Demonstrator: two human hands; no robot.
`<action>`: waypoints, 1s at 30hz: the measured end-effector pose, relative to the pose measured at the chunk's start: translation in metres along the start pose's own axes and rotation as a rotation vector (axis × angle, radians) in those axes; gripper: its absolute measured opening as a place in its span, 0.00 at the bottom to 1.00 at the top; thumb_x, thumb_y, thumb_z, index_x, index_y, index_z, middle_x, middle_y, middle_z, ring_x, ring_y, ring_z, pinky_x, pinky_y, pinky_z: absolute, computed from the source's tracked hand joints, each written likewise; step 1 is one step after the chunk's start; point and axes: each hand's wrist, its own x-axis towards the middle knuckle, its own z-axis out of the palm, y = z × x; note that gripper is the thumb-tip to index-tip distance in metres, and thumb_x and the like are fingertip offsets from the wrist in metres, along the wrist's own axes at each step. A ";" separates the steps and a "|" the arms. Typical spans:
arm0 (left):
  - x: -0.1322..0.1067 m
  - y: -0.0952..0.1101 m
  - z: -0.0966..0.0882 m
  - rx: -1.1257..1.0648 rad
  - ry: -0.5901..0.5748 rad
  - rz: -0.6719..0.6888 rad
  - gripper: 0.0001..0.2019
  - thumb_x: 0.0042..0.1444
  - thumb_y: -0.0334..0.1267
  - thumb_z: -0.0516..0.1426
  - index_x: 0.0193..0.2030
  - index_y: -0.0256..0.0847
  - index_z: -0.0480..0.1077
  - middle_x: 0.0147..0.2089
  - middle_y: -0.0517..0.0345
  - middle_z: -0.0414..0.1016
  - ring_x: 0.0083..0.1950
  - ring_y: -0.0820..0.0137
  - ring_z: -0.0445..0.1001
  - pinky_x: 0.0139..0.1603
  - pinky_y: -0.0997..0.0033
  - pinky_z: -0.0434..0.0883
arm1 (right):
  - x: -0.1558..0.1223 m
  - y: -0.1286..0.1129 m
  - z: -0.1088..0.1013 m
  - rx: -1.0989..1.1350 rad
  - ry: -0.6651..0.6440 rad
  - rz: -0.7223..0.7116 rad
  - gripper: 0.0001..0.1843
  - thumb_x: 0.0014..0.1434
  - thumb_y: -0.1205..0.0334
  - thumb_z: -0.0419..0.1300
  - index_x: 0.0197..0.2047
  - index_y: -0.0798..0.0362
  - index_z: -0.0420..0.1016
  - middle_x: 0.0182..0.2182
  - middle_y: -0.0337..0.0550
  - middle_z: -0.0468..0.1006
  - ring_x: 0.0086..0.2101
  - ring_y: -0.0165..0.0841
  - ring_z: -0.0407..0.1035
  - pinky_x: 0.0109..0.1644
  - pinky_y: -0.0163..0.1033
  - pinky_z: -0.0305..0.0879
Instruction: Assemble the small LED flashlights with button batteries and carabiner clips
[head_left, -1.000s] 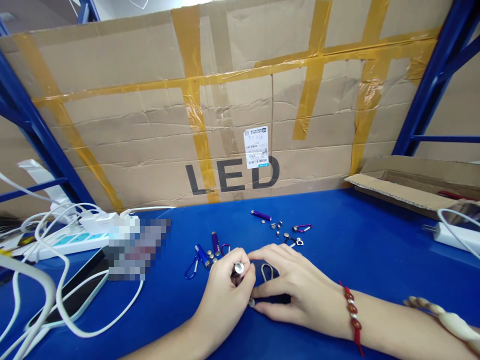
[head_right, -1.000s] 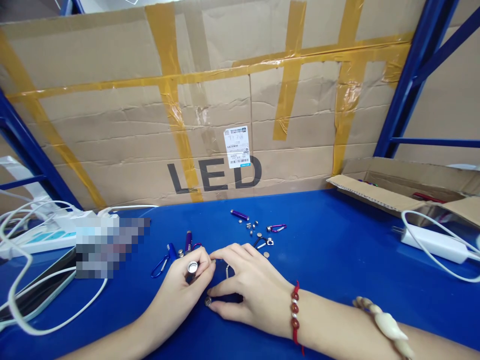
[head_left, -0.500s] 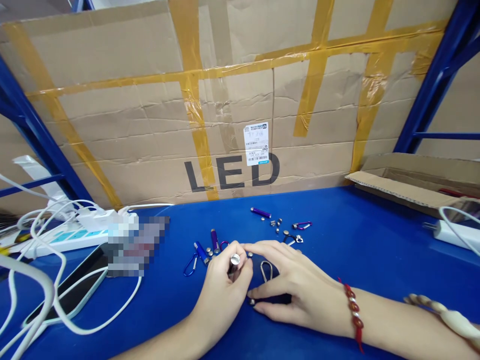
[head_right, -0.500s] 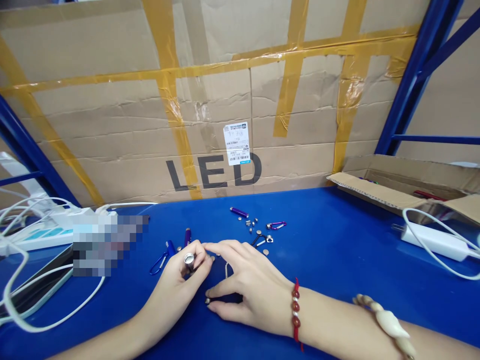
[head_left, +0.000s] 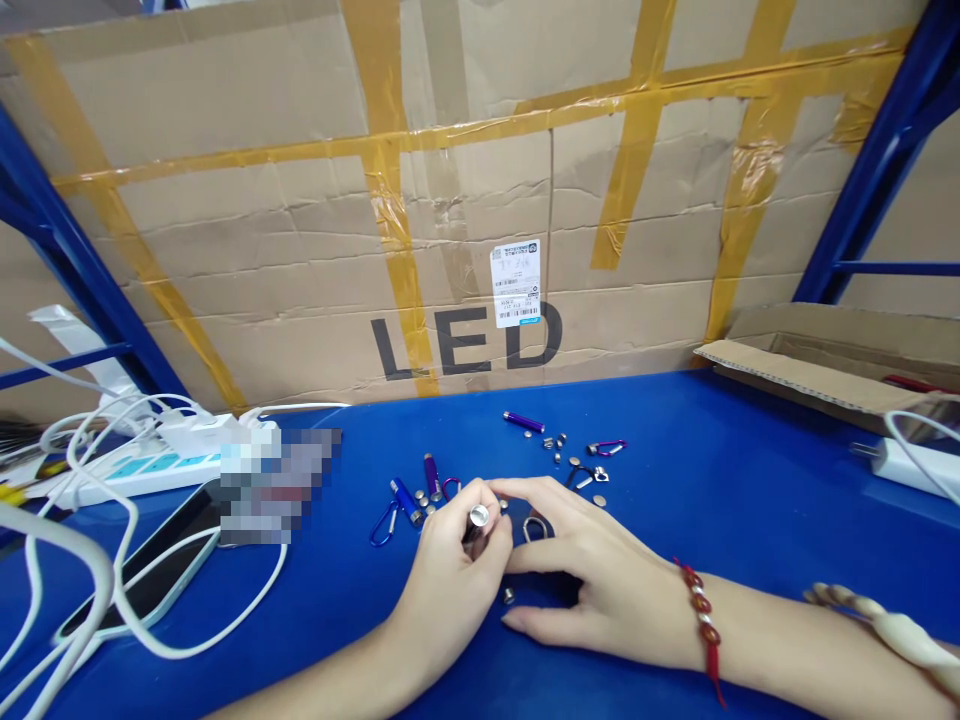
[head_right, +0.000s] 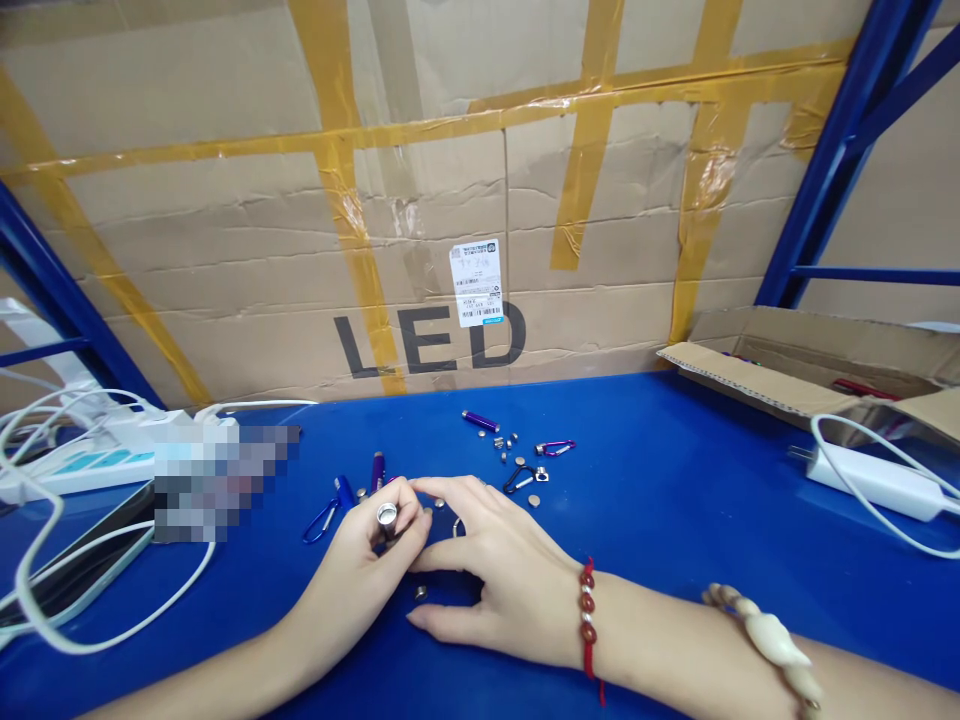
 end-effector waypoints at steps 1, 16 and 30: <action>0.000 0.000 0.000 0.000 -0.002 -0.001 0.12 0.55 0.35 0.48 0.22 0.43 0.48 0.22 0.68 0.48 0.24 0.74 0.51 0.25 0.74 0.53 | 0.000 0.000 0.000 0.010 0.001 0.013 0.15 0.52 0.57 0.63 0.44 0.45 0.77 0.59 0.43 0.60 0.56 0.37 0.56 0.59 0.43 0.56; -0.002 0.004 -0.002 -0.024 -0.045 -0.060 0.11 0.56 0.35 0.48 0.25 0.43 0.49 0.24 0.68 0.50 0.25 0.75 0.52 0.26 0.76 0.55 | -0.002 0.016 0.000 0.024 0.097 0.255 0.07 0.45 0.55 0.69 0.25 0.48 0.79 0.45 0.44 0.72 0.45 0.39 0.66 0.45 0.44 0.66; -0.009 0.001 0.001 0.228 -0.298 0.051 0.04 0.53 0.31 0.50 0.31 0.43 0.57 0.25 0.67 0.60 0.24 0.75 0.58 0.24 0.77 0.56 | -0.002 -0.001 -0.010 0.023 0.532 -0.128 0.03 0.54 0.66 0.63 0.33 0.53 0.79 0.32 0.44 0.71 0.34 0.30 0.66 0.36 0.35 0.68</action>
